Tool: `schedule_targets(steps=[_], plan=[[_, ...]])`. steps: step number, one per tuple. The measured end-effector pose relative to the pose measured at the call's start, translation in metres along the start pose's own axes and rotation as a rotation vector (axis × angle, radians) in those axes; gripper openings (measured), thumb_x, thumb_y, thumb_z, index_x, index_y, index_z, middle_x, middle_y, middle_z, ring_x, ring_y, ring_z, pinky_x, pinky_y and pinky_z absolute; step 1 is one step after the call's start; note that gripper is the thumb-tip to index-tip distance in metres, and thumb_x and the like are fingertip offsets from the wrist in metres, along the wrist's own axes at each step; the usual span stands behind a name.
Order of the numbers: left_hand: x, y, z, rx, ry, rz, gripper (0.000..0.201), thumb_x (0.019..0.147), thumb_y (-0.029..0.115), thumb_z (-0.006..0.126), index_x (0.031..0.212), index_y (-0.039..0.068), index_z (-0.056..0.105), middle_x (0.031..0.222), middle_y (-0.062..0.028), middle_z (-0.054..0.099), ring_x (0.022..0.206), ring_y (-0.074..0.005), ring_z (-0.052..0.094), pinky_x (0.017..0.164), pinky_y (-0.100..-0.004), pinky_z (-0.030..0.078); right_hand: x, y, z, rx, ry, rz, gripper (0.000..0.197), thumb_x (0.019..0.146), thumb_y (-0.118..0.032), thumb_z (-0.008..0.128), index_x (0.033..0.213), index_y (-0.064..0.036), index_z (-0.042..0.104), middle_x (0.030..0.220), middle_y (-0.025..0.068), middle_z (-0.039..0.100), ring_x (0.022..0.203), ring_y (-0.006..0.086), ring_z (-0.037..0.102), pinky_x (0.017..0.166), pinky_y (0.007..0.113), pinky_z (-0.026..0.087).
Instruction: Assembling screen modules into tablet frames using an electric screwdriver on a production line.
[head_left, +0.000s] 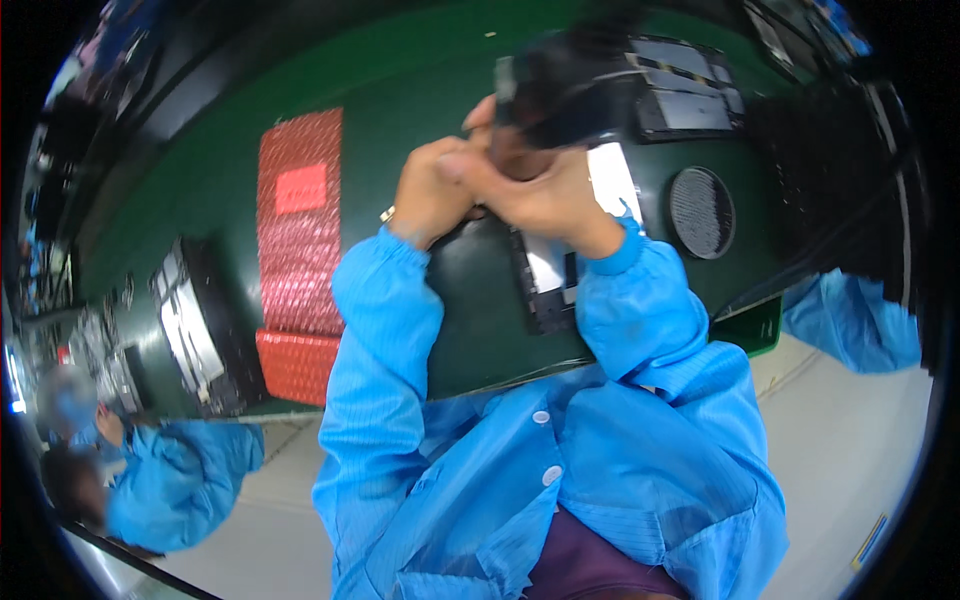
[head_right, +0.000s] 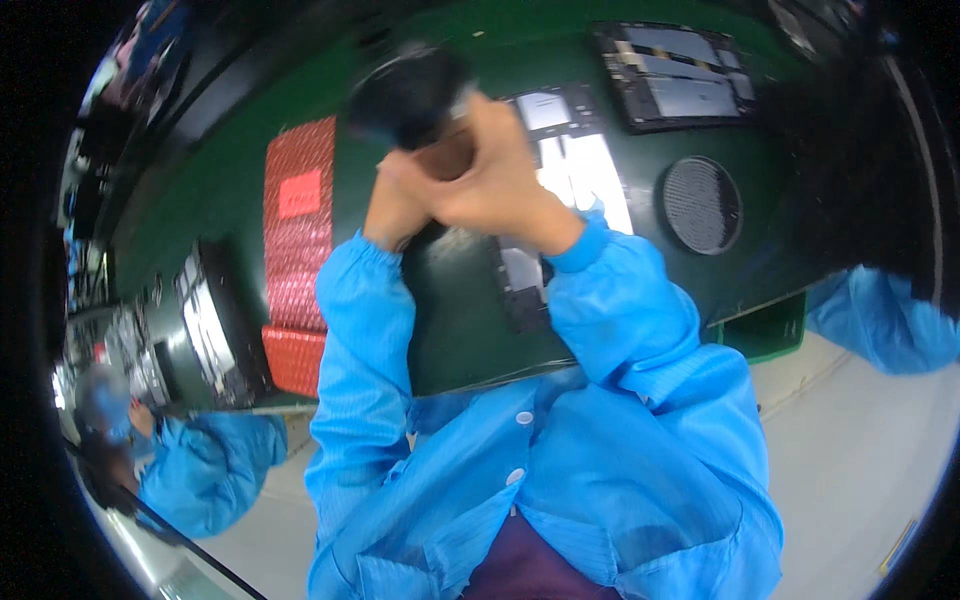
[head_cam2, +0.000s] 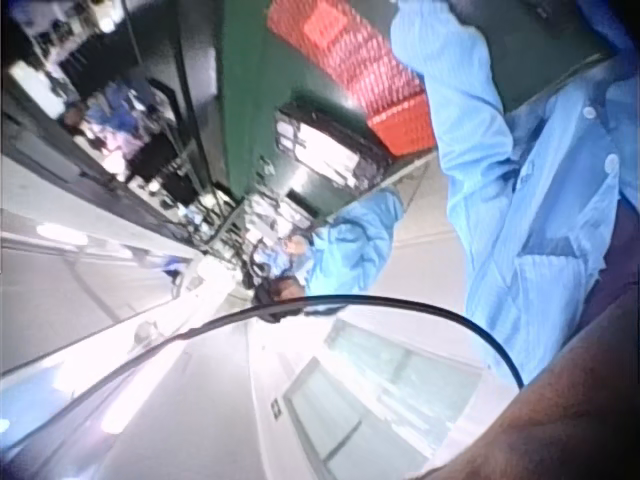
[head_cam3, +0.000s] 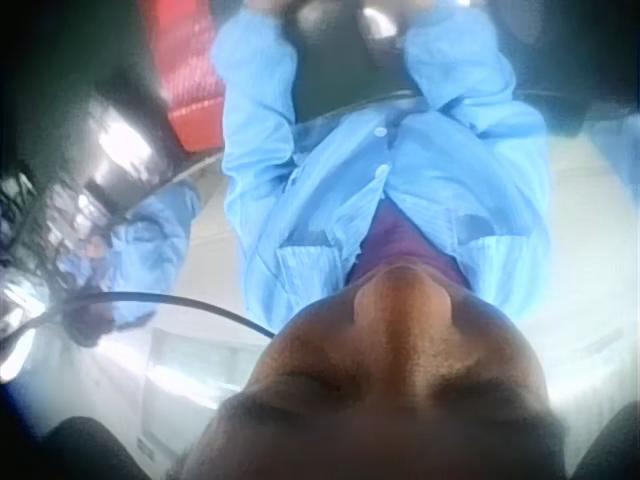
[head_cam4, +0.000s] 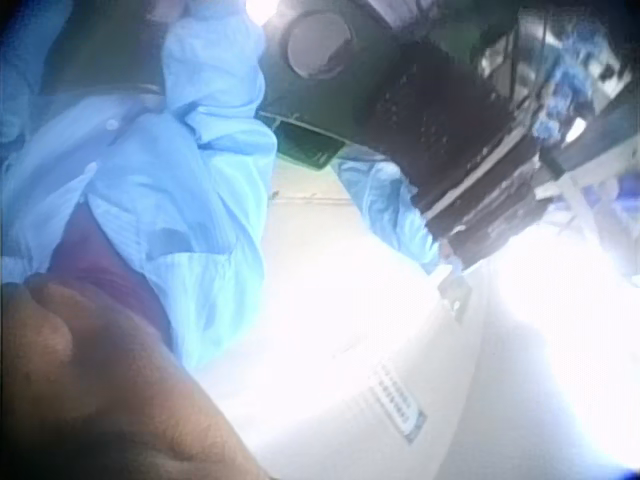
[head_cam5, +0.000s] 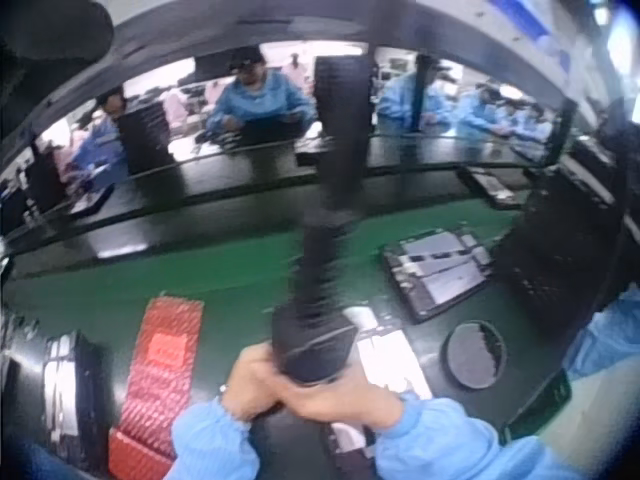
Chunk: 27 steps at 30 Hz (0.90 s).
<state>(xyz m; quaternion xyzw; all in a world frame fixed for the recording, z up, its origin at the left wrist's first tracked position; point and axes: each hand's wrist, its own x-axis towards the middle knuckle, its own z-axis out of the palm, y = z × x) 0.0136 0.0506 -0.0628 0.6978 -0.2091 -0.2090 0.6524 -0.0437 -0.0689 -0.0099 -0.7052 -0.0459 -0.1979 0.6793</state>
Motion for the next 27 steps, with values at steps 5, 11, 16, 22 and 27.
schedule_targets(steps=[5,11,16,22,27], plan=[[-0.003,0.017,0.008,0.205,0.029,0.219,0.005,0.081,0.002,0.059,0.084,-0.002,0.060,0.077,-0.0045,0.062,0.068,-0.0122,0.060,0.057,-0.0249,0.047,0.009,0.001,-0.002,-0.022,0.035,-0.324,0.037,0.066,-0.012,0.076,0.090,0.0008,0.051,0.071,0.0138,0.063,0.062,0.0229,0.065,0.056,0.026,0.048],[-0.017,0.011,0.008,0.300,0.144,-0.067,0.028,0.072,0.003,0.073,0.094,-0.003,0.058,0.079,-0.0023,0.060,0.064,-0.0093,0.057,0.053,-0.0245,0.046,-0.003,-0.062,-0.086,0.032,0.186,-0.240,0.032,0.072,-0.002,0.074,0.099,-0.0012,0.057,0.063,0.0019,0.060,0.056,0.0063,0.057,0.052,0.020,0.046],[-0.023,0.056,0.096,0.698,-0.200,0.752,0.020,0.068,0.009,0.073,0.084,0.002,0.063,0.084,-0.0086,0.060,0.079,-0.0225,0.060,0.062,-0.0337,0.048,-0.019,-0.063,-0.177,-0.049,0.468,-0.452,0.038,0.079,0.000,0.062,0.113,0.0048,0.045,0.059,0.0067,0.054,0.050,0.0147,0.056,0.050,0.029,0.048],[-0.011,0.041,0.185,0.996,-0.448,0.848,0.030,0.073,0.028,0.067,0.091,0.004,0.064,0.095,-0.0092,0.056,0.099,-0.0249,0.049,0.087,-0.0383,0.038,-0.030,-0.064,-0.198,-0.098,0.427,-0.383,0.048,0.080,0.000,0.062,0.121,0.0072,0.039,0.061,0.0056,0.054,0.050,0.0138,0.054,0.051,0.029,0.048],[-0.022,0.041,0.175,1.028,-0.659,0.632,0.038,0.074,0.030,0.066,0.100,0.003,0.062,0.091,-0.0102,0.053,0.093,-0.0257,0.050,0.086,-0.0389,0.039,-0.042,-0.036,-0.209,-0.087,0.433,-0.277,0.031,0.076,-0.005,0.070,0.102,-0.0009,0.054,0.061,0.0045,0.060,0.050,0.0118,0.058,0.051,0.022,0.046]])
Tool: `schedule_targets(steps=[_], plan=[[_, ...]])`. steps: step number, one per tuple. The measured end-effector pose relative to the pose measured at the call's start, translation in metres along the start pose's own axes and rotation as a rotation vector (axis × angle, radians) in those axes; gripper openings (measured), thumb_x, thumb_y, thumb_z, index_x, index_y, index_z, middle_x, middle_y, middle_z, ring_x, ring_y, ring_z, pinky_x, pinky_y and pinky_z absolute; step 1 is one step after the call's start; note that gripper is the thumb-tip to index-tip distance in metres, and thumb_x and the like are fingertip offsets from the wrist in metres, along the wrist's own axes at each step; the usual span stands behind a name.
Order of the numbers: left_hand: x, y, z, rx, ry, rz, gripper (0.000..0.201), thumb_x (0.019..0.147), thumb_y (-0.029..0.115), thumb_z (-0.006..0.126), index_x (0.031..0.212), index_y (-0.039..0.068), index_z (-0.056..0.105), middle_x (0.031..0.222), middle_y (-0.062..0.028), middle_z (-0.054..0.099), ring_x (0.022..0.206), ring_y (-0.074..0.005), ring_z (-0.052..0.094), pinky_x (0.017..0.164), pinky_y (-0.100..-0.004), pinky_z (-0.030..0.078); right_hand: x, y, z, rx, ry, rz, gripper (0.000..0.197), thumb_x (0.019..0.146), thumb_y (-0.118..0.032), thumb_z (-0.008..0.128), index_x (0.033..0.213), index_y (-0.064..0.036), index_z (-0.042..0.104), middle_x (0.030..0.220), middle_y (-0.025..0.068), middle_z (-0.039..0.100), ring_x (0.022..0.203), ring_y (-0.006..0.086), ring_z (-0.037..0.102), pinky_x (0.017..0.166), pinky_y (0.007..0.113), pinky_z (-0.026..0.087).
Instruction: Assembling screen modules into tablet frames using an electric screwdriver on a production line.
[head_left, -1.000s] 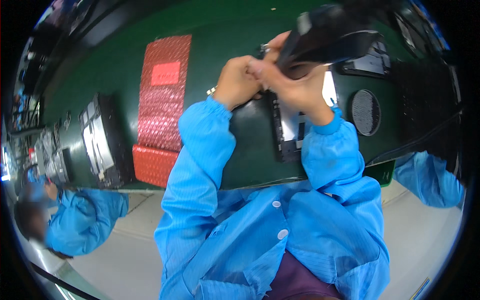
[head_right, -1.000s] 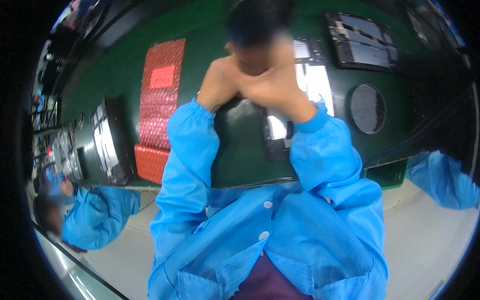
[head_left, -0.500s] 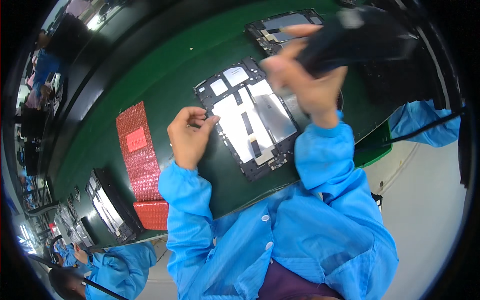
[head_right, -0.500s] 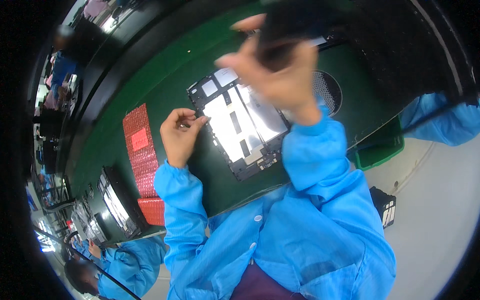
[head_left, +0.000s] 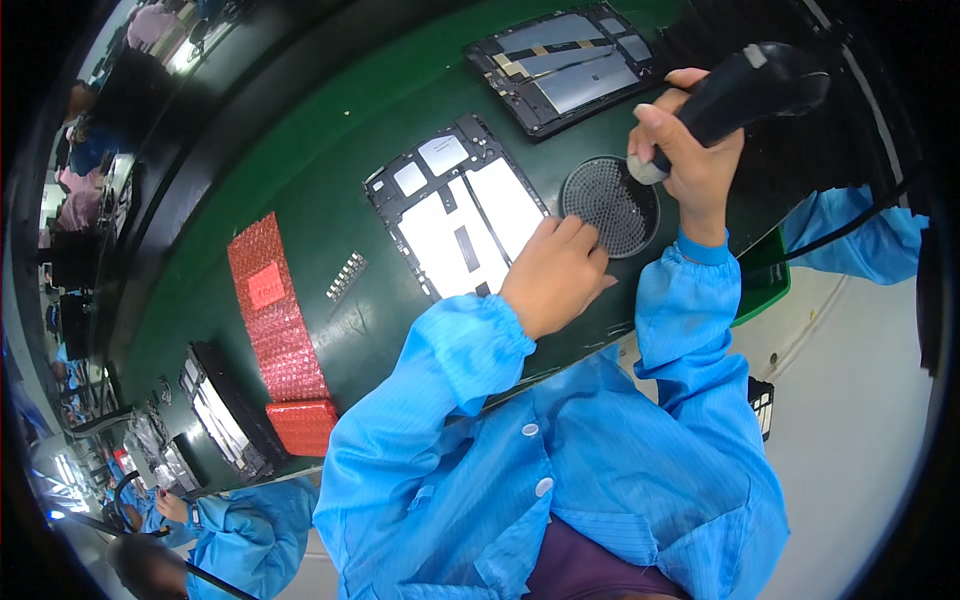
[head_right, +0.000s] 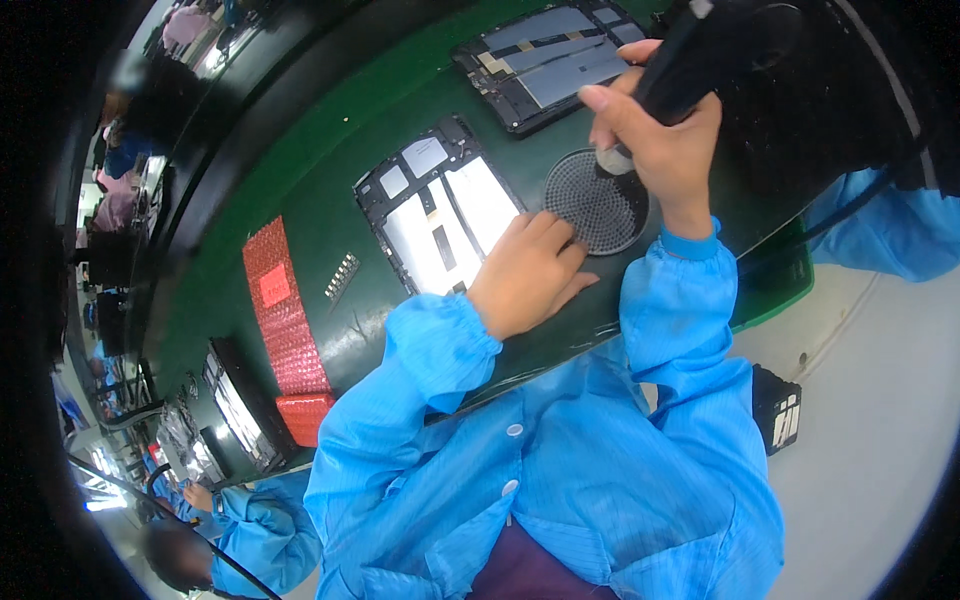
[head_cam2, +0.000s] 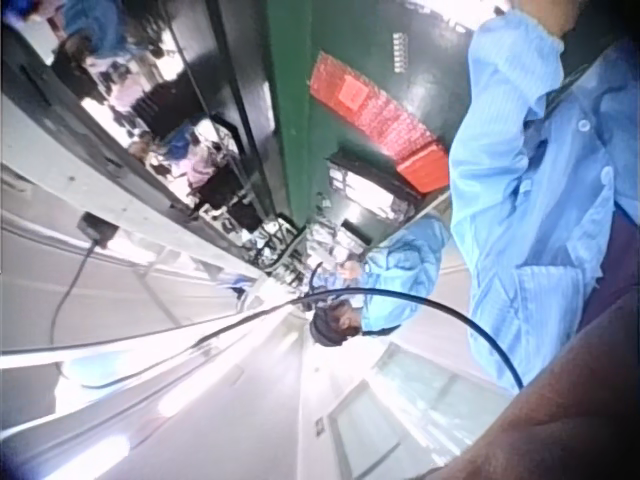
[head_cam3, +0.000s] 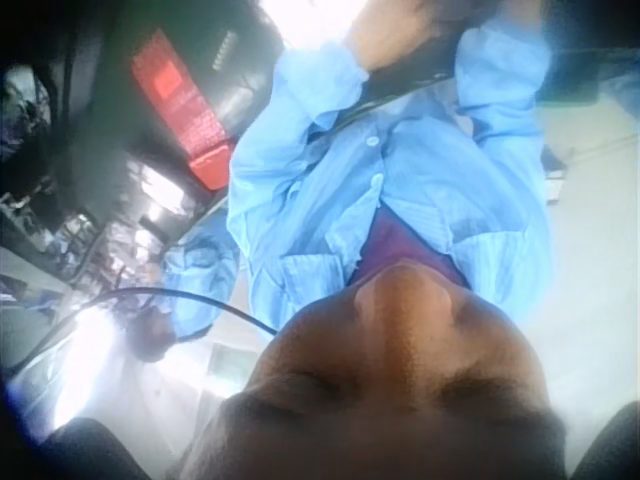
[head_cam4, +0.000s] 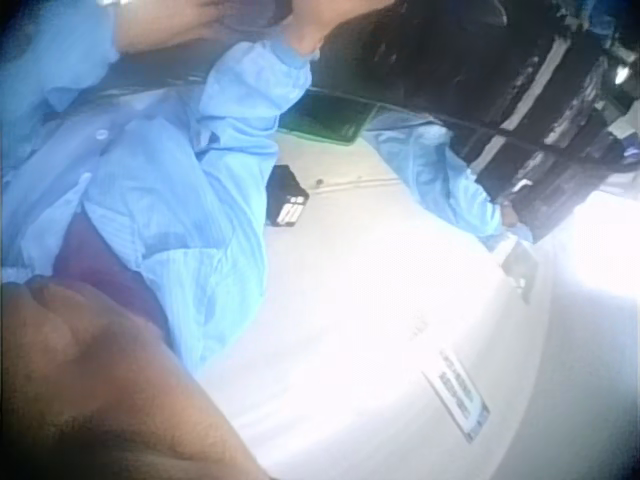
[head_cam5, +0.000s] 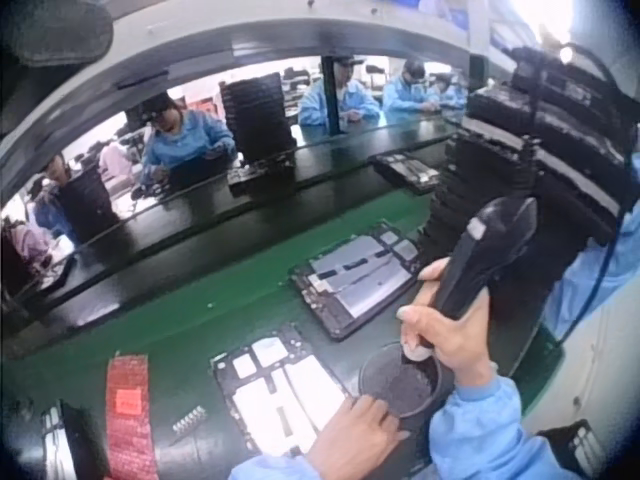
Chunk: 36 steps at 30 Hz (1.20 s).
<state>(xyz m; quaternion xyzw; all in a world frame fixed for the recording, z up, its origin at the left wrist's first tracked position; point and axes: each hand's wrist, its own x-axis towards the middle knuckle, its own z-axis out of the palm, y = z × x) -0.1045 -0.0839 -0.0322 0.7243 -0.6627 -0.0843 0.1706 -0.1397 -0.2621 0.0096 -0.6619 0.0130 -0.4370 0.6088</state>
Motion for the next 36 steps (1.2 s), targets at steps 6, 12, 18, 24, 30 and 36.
schedule_targets(steps=[6,12,18,24,30,36], plan=[[-0.033,-0.006,-0.018,-0.125,0.289,-0.059,0.035,0.069,0.023,0.073,0.094,0.001,0.062,0.107,-0.0144,0.057,0.107,-0.0326,0.051,0.090,-0.0415,0.041,-0.009,0.017,0.016,0.037,-0.079,0.070,0.030,0.074,-0.006,0.072,0.098,-0.0010,0.054,0.060,0.0041,0.060,0.050,0.0106,0.057,0.049,0.021,0.044],[-0.083,-0.114,-0.027,0.034,1.009,-0.414,0.017,0.079,0.006,0.065,0.094,-0.001,0.064,0.099,-0.0153,0.062,0.095,-0.0295,0.060,0.083,-0.0345,0.047,-0.007,0.023,0.022,0.000,-0.090,0.093,0.029,0.074,-0.008,0.073,0.097,-0.0021,0.055,0.059,0.0040,0.060,0.049,0.0115,0.058,0.050,0.022,0.044],[-0.064,-0.140,-0.018,-0.540,1.209,-0.626,0.019,0.086,0.015,0.062,0.096,-0.001,0.066,0.096,-0.0106,0.065,0.088,-0.0136,0.060,0.077,-0.0261,0.047,-0.007,0.030,0.020,-0.036,-0.105,0.100,0.027,0.075,-0.009,0.073,0.095,-0.0025,0.056,0.059,0.0046,0.060,0.049,0.0123,0.058,0.050,0.023,0.044],[-0.063,-0.144,-0.012,-0.372,1.114,-0.691,0.024,0.086,0.020,0.063,0.097,-0.001,0.066,0.089,-0.0096,0.066,0.081,-0.0143,0.060,0.073,-0.0253,0.047,-0.007,0.032,0.019,-0.033,-0.113,0.110,0.026,0.075,-0.009,0.072,0.094,-0.0027,0.056,0.059,0.0045,0.060,0.049,0.0122,0.058,0.050,0.023,0.044],[-0.071,-0.134,-0.017,-0.388,1.109,-0.768,0.023,0.085,0.018,0.063,0.099,0.000,0.065,0.094,-0.0124,0.066,0.083,-0.0190,0.062,0.074,-0.0293,0.048,-0.009,0.034,0.020,-0.035,-0.131,0.122,0.027,0.074,-0.007,0.073,0.094,-0.0023,0.055,0.060,0.0043,0.059,0.050,0.0113,0.057,0.050,0.023,0.044],[-0.107,-0.066,-0.026,0.017,0.979,-0.614,0.014,0.079,0.006,0.067,0.091,-0.001,0.066,0.081,-0.0108,0.063,0.073,-0.0152,0.060,0.063,-0.0242,0.047,-0.011,0.013,0.025,-0.037,-0.008,0.123,0.032,0.075,-0.003,0.070,0.102,-0.0033,0.052,0.061,0.0040,0.058,0.051,0.0122,0.057,0.051,0.024,0.045]])
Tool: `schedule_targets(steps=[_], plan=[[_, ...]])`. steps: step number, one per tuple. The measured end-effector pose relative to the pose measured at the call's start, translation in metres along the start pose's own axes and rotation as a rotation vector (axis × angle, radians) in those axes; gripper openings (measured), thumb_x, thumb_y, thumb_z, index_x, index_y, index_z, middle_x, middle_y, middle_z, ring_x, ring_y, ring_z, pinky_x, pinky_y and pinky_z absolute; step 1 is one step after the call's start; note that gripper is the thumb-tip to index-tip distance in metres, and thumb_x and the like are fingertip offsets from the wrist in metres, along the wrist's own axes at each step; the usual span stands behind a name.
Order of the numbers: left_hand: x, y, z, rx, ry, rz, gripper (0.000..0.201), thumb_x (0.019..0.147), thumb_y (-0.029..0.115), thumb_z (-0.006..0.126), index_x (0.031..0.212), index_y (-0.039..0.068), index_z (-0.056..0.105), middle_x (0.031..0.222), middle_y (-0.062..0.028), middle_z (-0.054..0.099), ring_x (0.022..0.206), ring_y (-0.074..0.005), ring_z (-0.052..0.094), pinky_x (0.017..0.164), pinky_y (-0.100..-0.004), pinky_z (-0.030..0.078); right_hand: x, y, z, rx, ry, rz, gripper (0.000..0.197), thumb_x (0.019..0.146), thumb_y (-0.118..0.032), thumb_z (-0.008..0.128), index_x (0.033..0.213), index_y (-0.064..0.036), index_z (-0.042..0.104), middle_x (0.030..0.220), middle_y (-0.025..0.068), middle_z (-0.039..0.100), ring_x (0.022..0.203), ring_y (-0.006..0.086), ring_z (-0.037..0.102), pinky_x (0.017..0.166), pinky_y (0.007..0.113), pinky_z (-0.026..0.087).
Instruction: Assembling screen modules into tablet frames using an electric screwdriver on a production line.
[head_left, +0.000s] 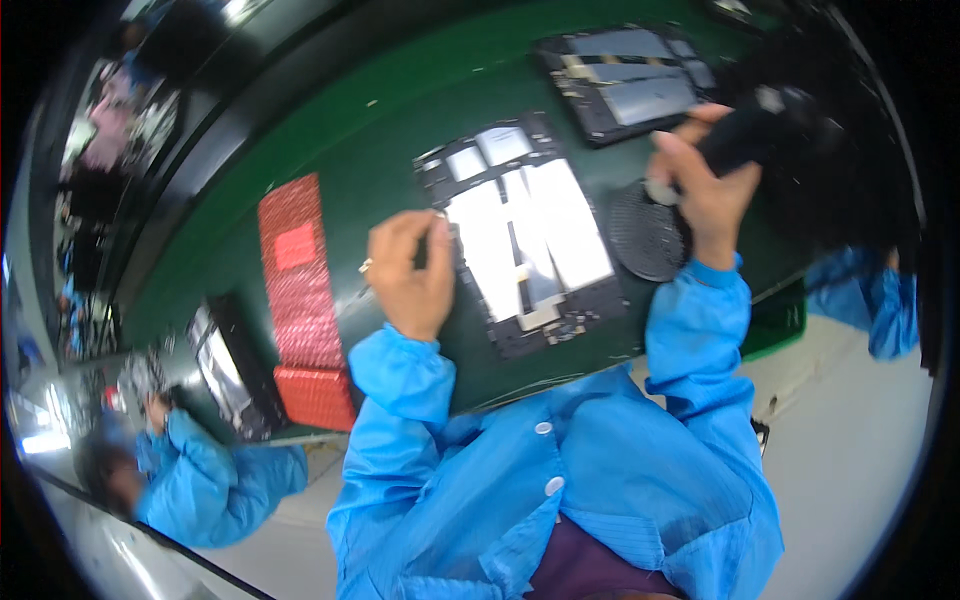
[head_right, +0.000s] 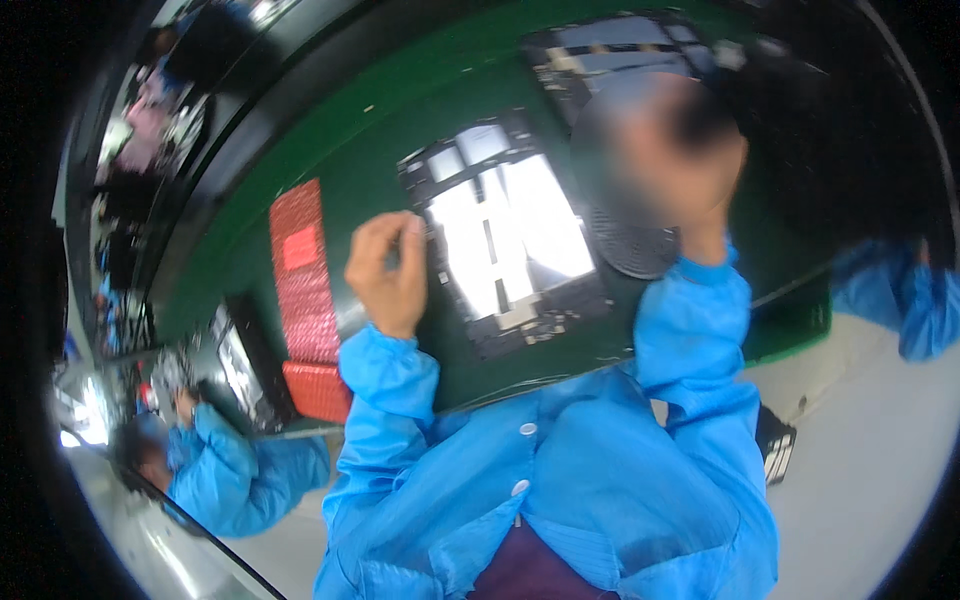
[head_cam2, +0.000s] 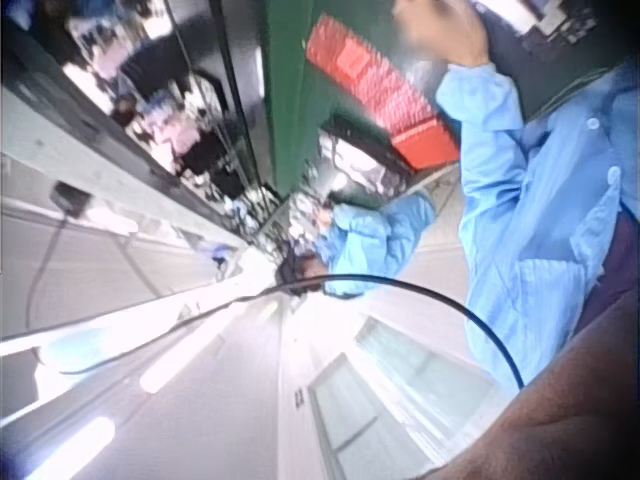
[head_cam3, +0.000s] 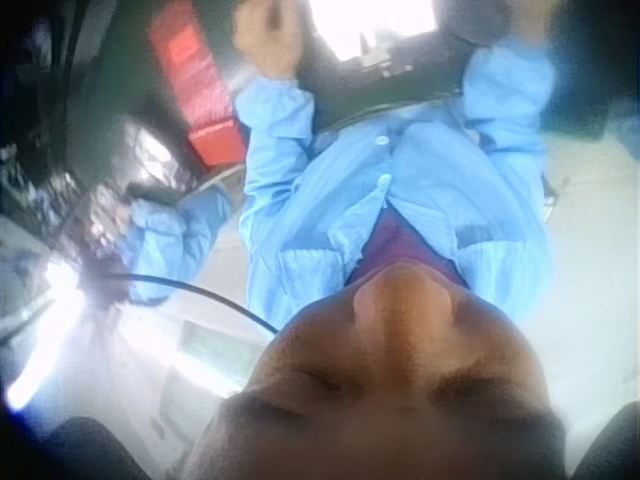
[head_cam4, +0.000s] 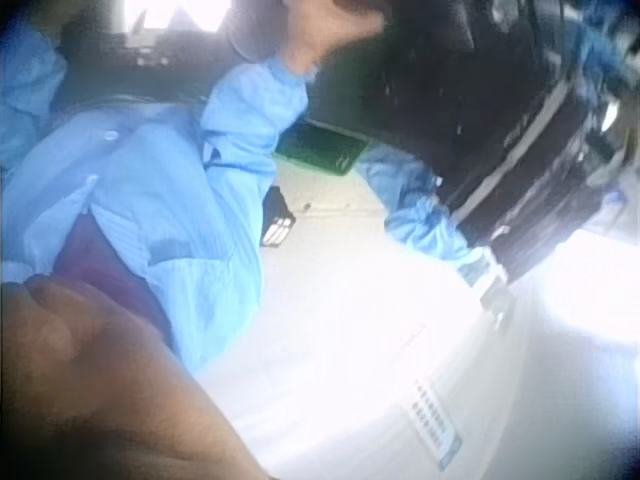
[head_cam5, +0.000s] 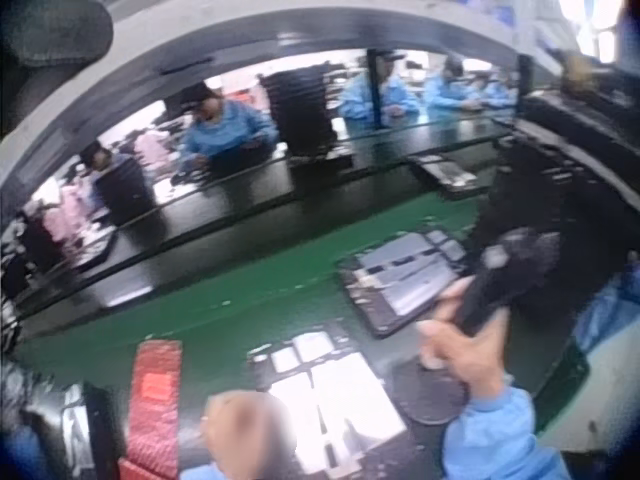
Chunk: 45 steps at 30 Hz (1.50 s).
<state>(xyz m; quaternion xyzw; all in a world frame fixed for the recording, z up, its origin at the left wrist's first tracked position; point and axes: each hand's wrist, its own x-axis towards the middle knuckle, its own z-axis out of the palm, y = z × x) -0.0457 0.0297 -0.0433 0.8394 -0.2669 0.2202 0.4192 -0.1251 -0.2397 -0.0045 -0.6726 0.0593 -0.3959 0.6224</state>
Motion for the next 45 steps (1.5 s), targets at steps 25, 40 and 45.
schedule_targets(steps=[25,40,45], plan=[[-0.044,0.003,-0.019,-0.022,-0.257,-0.169,0.031,0.078,0.020,0.065,0.106,0.007,0.063,0.064,-0.0085,0.054,0.054,-0.0258,0.056,0.048,-0.0372,0.043,-0.003,-0.003,0.193,0.245,-0.532,0.097,0.032,0.073,-0.004,0.072,0.097,0.0007,0.053,0.060,0.0031,0.060,0.048,0.0096,0.056,0.044,0.022,0.042],[-0.042,0.004,-0.018,-0.026,-0.252,-0.171,0.033,0.077,0.017,0.066,0.108,0.007,0.063,0.062,-0.0068,0.057,0.054,-0.0236,0.057,0.050,-0.0341,0.044,-0.004,0.003,0.193,0.197,-0.578,0.089,0.030,0.074,-0.002,0.071,0.095,0.0016,0.050,0.059,0.0046,0.059,0.048,0.0102,0.056,0.045,0.022,0.043],[-0.043,0.003,-0.017,-0.060,-0.244,-0.143,0.030,0.079,0.018,0.064,0.106,0.005,0.062,0.064,-0.0081,0.057,0.057,-0.0248,0.057,0.050,-0.0361,0.044,-0.013,-0.005,0.196,0.211,-0.610,0.180,0.030,0.071,-0.003,0.074,0.093,0.0000,0.053,0.060,0.0032,0.059,0.052,0.0084,0.056,0.047,0.021,0.043]])
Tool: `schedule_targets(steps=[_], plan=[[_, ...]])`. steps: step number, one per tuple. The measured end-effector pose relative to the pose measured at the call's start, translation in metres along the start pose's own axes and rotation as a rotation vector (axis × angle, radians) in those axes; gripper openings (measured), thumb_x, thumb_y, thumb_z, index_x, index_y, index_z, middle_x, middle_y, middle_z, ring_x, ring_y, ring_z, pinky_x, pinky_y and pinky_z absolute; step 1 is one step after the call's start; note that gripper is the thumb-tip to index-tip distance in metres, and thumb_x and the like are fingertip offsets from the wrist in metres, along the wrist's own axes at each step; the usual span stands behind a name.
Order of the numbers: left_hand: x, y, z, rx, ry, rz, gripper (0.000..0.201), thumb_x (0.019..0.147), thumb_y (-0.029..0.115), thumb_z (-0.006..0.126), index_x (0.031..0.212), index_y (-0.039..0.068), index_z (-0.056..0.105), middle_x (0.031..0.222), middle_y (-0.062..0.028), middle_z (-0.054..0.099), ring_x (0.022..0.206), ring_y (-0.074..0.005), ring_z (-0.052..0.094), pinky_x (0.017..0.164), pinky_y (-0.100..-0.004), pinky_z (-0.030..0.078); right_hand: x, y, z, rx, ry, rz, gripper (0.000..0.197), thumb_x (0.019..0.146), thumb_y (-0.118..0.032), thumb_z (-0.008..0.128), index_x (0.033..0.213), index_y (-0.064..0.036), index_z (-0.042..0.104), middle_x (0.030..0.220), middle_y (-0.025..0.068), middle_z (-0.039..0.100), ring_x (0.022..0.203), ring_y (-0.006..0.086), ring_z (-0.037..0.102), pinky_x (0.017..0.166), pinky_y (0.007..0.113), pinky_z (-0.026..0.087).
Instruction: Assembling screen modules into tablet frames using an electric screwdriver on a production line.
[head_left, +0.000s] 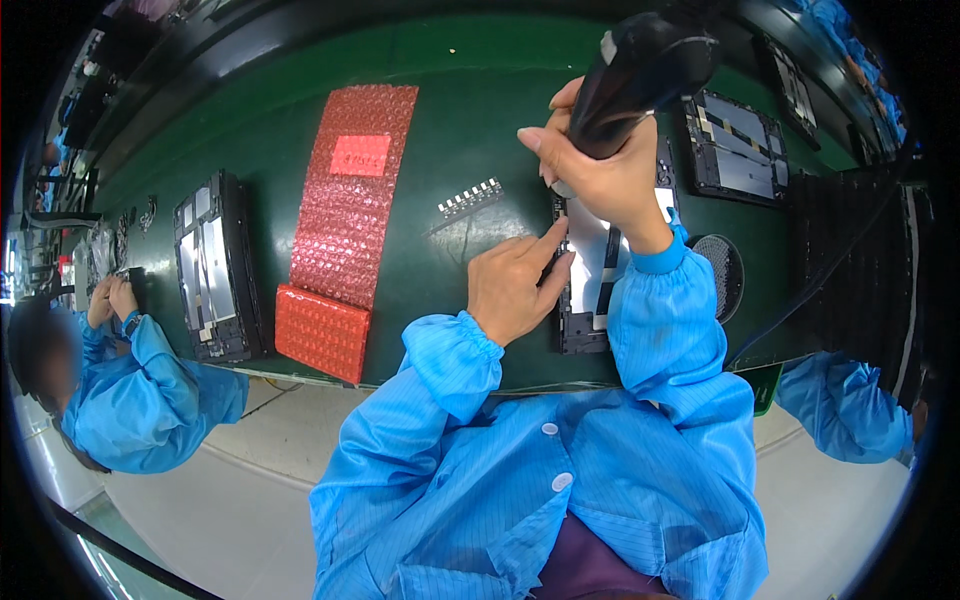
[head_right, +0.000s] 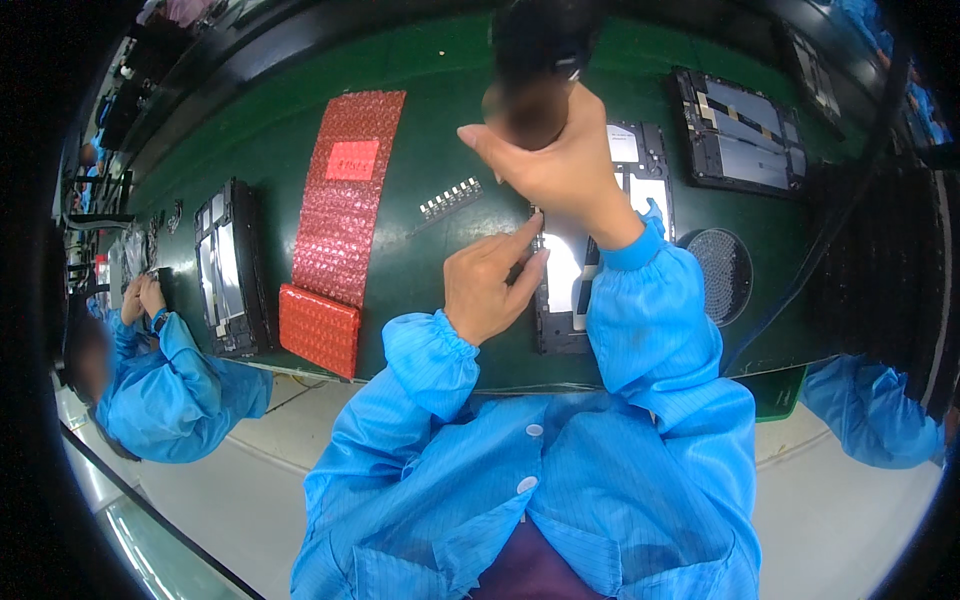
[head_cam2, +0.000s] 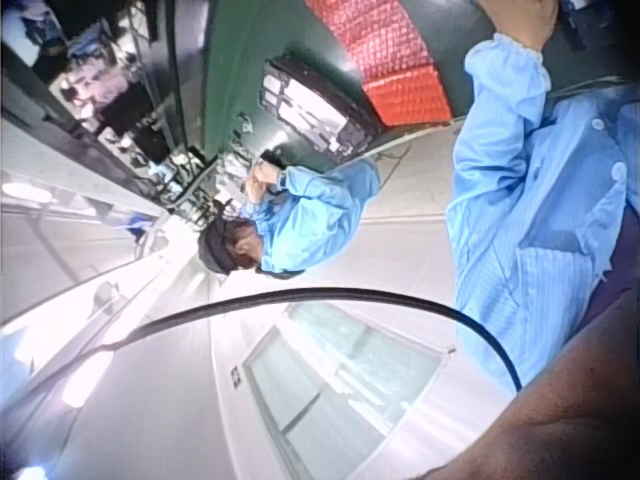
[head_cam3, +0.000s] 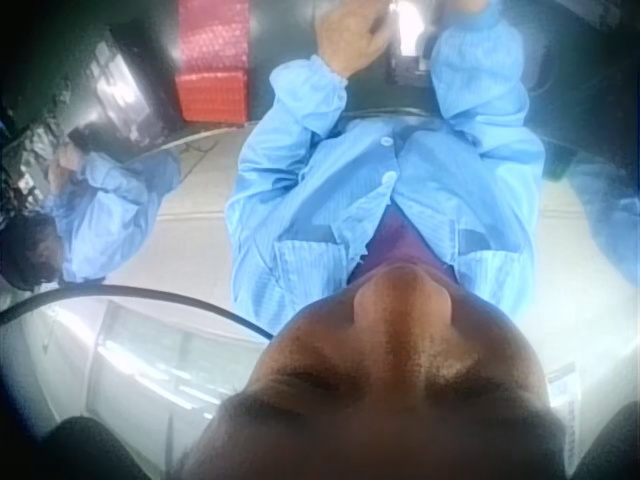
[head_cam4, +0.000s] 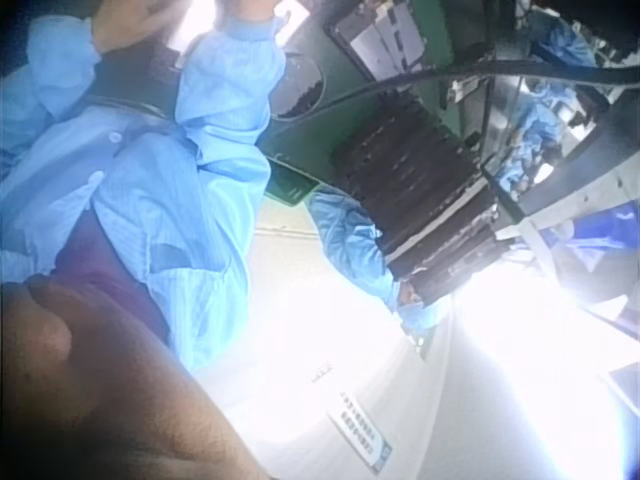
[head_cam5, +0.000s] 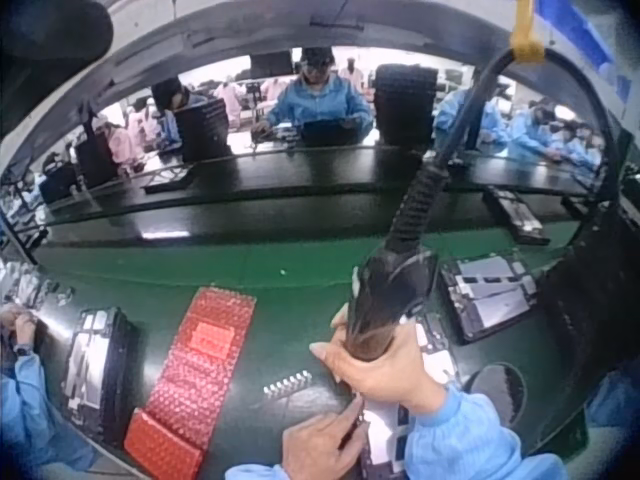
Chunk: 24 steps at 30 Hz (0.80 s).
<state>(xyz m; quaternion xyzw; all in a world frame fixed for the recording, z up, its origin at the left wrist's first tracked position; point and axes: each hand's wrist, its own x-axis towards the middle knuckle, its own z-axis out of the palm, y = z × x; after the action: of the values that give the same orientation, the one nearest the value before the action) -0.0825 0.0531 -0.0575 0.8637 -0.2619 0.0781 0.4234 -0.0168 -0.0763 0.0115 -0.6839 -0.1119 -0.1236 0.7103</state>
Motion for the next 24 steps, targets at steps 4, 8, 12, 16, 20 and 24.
schedule_targets(steps=[4,8,12,16,20,24], plan=[[-0.002,0.000,0.000,-0.012,0.001,0.006,0.030,0.079,0.017,0.063,0.106,0.005,0.062,0.065,-0.0086,0.058,0.058,-0.0252,0.058,0.051,-0.0366,0.045,-0.006,0.005,0.004,-0.087,-0.038,-0.060,0.027,0.071,-0.002,0.075,0.089,0.0003,0.055,0.063,0.0013,0.058,0.058,0.0065,0.056,0.053,0.020,0.044],[-0.002,0.000,0.003,0.002,-0.033,0.007,0.031,0.079,0.017,0.063,0.107,0.004,0.062,0.068,-0.0089,0.060,0.060,-0.0258,0.058,0.052,-0.0367,0.045,-0.009,0.002,0.004,-0.014,0.058,-0.047,0.029,0.071,-0.002,0.074,0.091,0.0008,0.054,0.065,0.0017,0.059,0.056,0.0068,0.056,0.051,0.021,0.044],[0.000,0.000,-0.004,-0.131,-0.035,-0.114,0.030,0.080,0.016,0.064,0.106,0.001,0.062,0.074,-0.0114,0.063,0.062,-0.0247,0.060,0.055,-0.0343,0.047,-0.014,-0.017,-0.016,-0.013,0.148,-0.059,0.032,0.072,-0.002,0.074,0.097,0.0006,0.054,0.065,0.0026,0.059,0.054,0.0086,0.057,0.048,0.022,0.044],[-0.012,-0.008,-0.019,0.016,0.133,-0.049,0.029,0.081,0.015,0.063,0.105,-0.002,0.062,0.091,-0.0154,0.065,0.085,-0.0285,0.062,0.078,-0.0377,0.048,-0.066,-0.057,-0.071,-0.007,0.075,0.007,0.038,0.071,-0.010,0.072,0.104,-0.0039,0.053,0.069,0.0071,0.062,0.066,0.0196,0.066,0.071,0.035,0.055],[-0.020,0.006,-0.014,0.263,-0.137,-0.034,0.048,0.085,0.032,0.058,0.116,-0.005,0.054,0.124,-0.0215,0.050,0.125,-0.0399,0.035,0.103,-0.0601,0.015,-0.141,-0.058,-0.138,0.168,-0.306,0.143,0.042,0.063,-0.023,0.076,0.096,-0.0075,0.055,0.088,0.0153,0.066,0.099,0.0366,0.060,0.104,0.058,0.022],[-0.023,0.018,-0.003,0.366,-0.290,-0.113,0.061,0.089,0.041,0.048,0.125,-0.008,0.045,0.139,-0.0247,0.033,0.133,-0.0411,0.019,0.105,-0.0594,0.005,-0.185,-0.062,-0.166,0.298,-0.593,0.154,0.038,0.065,-0.022,0.079,0.097,-0.0081,0.063,0.113,0.0200,0.060,0.125,0.0433,0.037,0.104,0.063,0.003]])
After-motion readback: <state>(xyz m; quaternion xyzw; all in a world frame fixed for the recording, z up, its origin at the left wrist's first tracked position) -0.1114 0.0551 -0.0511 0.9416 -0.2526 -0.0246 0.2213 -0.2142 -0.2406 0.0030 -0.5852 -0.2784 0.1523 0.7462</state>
